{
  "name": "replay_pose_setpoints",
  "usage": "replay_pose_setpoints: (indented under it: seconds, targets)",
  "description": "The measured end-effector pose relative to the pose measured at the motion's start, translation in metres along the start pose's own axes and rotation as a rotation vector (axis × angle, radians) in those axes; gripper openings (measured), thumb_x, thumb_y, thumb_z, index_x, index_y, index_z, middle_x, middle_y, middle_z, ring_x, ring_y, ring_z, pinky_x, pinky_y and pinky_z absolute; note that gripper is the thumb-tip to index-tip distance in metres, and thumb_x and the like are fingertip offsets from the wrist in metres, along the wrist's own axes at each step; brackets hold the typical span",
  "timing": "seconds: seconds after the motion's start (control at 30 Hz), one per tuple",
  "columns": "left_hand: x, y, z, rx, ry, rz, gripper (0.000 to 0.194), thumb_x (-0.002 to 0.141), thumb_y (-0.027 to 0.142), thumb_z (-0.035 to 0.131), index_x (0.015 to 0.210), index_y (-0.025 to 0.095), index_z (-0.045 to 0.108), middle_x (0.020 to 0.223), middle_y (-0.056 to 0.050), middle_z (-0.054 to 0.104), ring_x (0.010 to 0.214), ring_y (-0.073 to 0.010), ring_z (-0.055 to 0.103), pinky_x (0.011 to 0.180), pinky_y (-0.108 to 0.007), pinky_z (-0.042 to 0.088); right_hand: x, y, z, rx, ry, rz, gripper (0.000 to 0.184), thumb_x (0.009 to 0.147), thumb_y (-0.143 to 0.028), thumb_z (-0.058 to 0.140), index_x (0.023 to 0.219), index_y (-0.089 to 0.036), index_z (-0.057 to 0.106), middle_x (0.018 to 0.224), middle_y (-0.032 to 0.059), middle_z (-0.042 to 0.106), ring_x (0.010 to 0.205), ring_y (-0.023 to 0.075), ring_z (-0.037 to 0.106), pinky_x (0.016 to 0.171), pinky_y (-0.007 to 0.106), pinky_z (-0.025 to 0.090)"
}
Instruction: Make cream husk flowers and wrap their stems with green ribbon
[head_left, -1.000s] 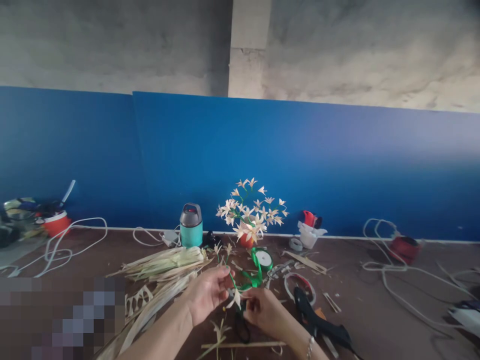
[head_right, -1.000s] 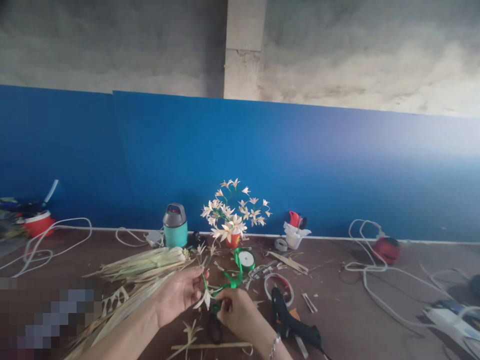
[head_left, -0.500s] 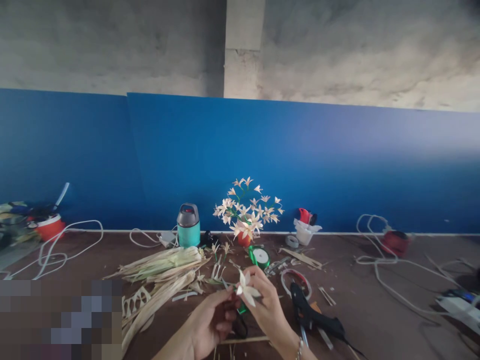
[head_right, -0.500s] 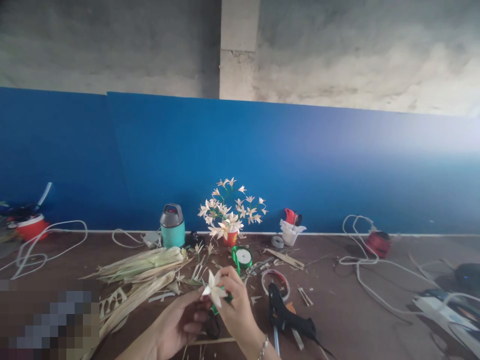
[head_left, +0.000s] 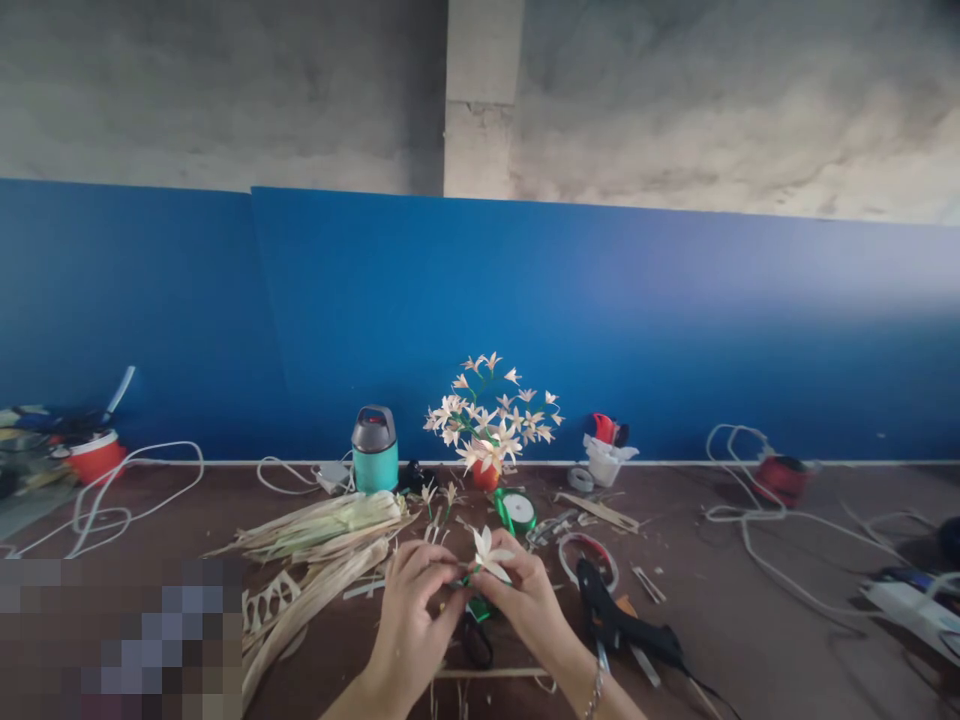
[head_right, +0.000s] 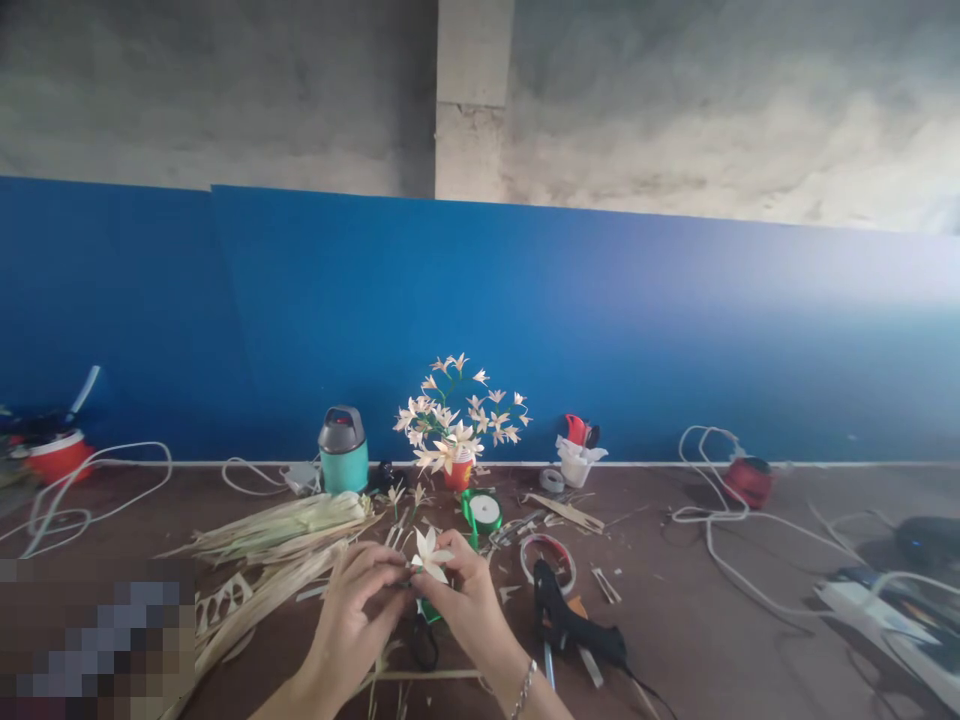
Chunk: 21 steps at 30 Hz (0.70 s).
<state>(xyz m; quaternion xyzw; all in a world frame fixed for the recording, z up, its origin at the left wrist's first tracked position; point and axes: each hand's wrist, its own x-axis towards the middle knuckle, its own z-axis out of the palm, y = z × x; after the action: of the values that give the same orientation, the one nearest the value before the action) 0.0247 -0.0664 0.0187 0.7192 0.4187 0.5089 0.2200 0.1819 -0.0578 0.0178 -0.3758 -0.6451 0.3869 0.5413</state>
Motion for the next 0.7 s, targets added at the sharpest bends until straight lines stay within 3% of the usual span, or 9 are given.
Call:
replay_pose_setpoints:
  seconds: [0.33,0.53,0.7]
  targets:
    - [-0.010,-0.005,0.003,0.030,0.057,0.072,0.017,0.075,0.017,0.055,0.076,0.028,0.068,0.094,-0.008,0.062,0.098,-0.0282,0.046,0.089,-0.041,0.029,-0.001,-0.010,0.003,-0.106,-0.035,-0.035,0.019,0.072,-0.030,0.064,0.060,-0.017,0.057,0.069,-0.0009,0.047,0.064,0.0126,0.045,0.059,0.022,0.037]
    - [0.001,-0.011,-0.003,-0.023,0.185,-0.031,0.010,0.074,0.024,0.059,0.068,0.026,0.067,0.089,-0.008,0.060,0.094,-0.0280,0.047,0.085,-0.037,0.032,-0.001,-0.013,-0.001,-0.178,0.003,0.010,0.012,0.075,-0.030,0.060,0.077,-0.018,0.061,0.076,0.0013,0.057,0.071,0.0155,0.052,0.065,0.024,0.040]
    - [0.019,-0.020,-0.016,0.013,0.244,-0.099,0.014,0.071,0.027,0.062,0.057,0.023,0.063,0.085,-0.007,0.060,0.093,-0.0275,0.047,0.084,-0.034,0.032,0.001,-0.007,-0.004,-0.232,0.100,0.031,0.014,0.078,-0.030,0.055,0.077,-0.018,0.062,0.077,0.0030,0.060,0.073,0.0170,0.055,0.066,0.025,0.042]
